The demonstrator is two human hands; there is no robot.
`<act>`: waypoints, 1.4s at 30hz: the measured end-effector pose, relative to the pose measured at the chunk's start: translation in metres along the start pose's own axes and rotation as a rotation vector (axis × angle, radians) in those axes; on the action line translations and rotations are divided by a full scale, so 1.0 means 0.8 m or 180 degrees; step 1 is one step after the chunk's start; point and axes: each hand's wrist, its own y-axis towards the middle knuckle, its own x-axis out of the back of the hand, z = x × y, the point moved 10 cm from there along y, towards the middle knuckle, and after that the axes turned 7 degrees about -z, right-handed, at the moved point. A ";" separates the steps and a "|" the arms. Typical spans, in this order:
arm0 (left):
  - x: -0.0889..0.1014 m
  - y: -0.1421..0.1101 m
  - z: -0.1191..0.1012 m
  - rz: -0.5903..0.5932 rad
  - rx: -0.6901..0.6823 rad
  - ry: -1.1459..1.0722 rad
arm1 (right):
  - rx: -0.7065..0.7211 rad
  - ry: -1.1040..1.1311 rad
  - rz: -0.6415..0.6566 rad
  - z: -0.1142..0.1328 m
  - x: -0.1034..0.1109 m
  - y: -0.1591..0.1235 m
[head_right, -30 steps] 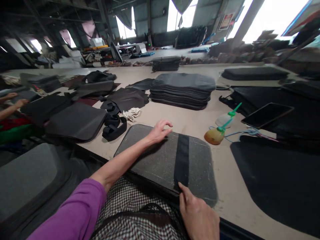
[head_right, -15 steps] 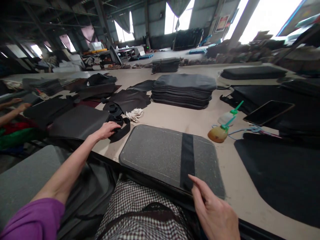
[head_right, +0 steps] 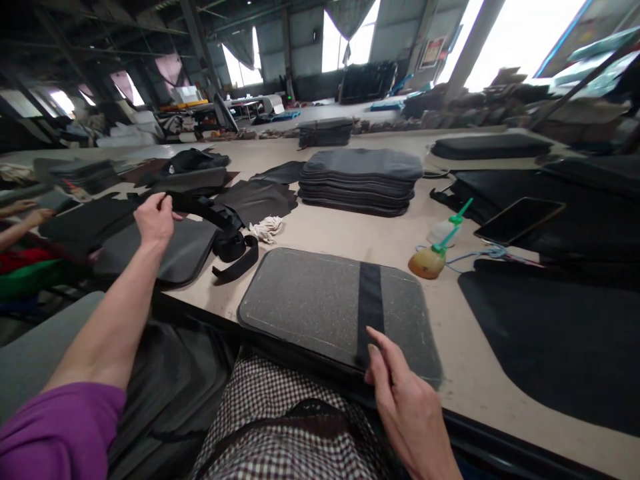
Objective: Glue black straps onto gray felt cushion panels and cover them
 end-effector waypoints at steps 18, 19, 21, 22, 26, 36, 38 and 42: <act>0.147 -0.424 -0.363 0.1047 -0.4095 -0.2339 | -0.2029 0.4440 0.1372 0.111 -0.132 0.013; 0.144 -0.428 -0.363 0.1410 -0.4034 -0.2562 | -0.2037 0.4386 0.1303 0.104 -0.130 0.015; 0.132 -0.429 -0.358 0.2326 -0.3717 -0.3110 | -0.1963 0.4277 0.1191 0.094 -0.128 0.016; 0.121 -0.424 -0.353 0.2786 -0.3398 -0.3360 | -0.1907 0.4222 0.1162 0.092 -0.127 0.015; 0.028 -0.368 -0.299 0.3447 -0.0793 -0.3383 | -0.1666 0.3986 0.1591 0.100 -0.137 0.005; -0.092 -0.390 -0.273 0.4468 0.2248 -0.3861 | -0.1291 0.3517 0.2654 0.120 -0.185 -0.017; -0.107 -0.369 -0.263 0.4129 0.2201 -0.3744 | -0.1369 0.3425 0.2509 0.109 -0.187 -0.016; -0.138 -0.316 -0.247 0.3669 0.1815 -0.3552 | -0.1250 0.2569 0.2296 0.082 -0.178 -0.018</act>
